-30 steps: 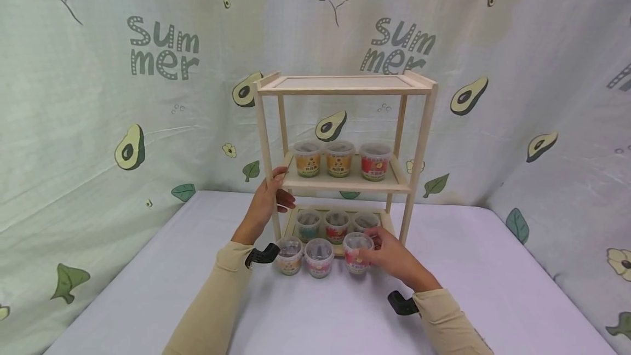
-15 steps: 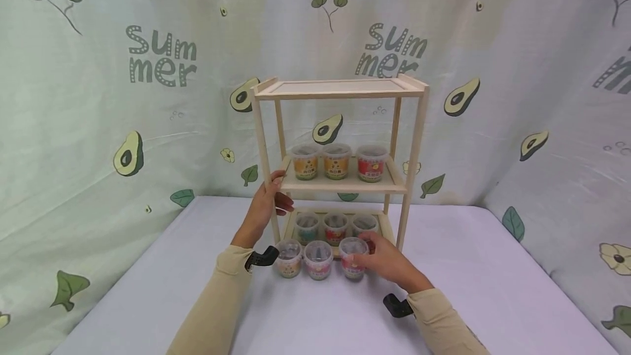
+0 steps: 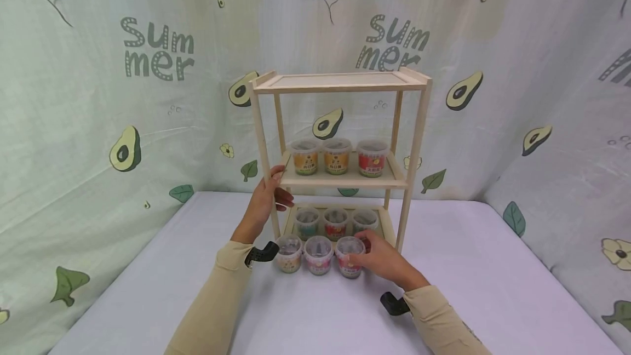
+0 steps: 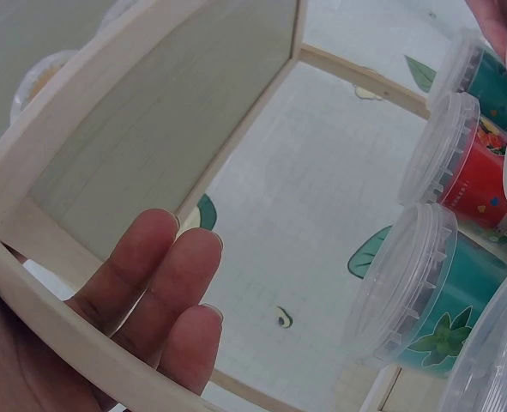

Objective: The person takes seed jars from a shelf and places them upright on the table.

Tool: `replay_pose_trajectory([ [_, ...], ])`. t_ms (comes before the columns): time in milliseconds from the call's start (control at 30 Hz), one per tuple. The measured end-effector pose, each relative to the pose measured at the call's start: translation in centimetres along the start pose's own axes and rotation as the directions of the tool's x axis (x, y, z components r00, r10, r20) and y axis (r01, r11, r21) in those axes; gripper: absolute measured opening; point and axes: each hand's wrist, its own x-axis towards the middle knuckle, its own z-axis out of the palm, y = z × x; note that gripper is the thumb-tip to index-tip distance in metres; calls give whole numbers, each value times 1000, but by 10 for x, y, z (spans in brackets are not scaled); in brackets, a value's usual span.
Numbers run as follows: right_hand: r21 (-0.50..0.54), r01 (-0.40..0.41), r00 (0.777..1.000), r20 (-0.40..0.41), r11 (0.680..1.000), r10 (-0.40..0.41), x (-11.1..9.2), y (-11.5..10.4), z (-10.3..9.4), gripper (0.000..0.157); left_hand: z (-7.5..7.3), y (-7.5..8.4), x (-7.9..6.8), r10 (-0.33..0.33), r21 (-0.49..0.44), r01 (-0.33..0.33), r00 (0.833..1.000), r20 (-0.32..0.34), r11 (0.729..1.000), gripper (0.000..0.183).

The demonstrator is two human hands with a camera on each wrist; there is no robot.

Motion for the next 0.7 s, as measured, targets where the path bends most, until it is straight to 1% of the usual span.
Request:
replay_pose_trajectory([
  [167,-19,-1,1000,-2,1000,1,0,-2,2,77,0,3,0,-9,-1,9,1000,5,1000,54],
  [467,-55,0,1000,-13,998,-1,-1,-2,5,79,-2,7,-2,-19,-7,19,999,34,1000,56],
  [700,-85,15,1000,-11,996,-16,-1,2,3,75,1,5,-1,-19,-1,19,1000,3,1000,53],
])
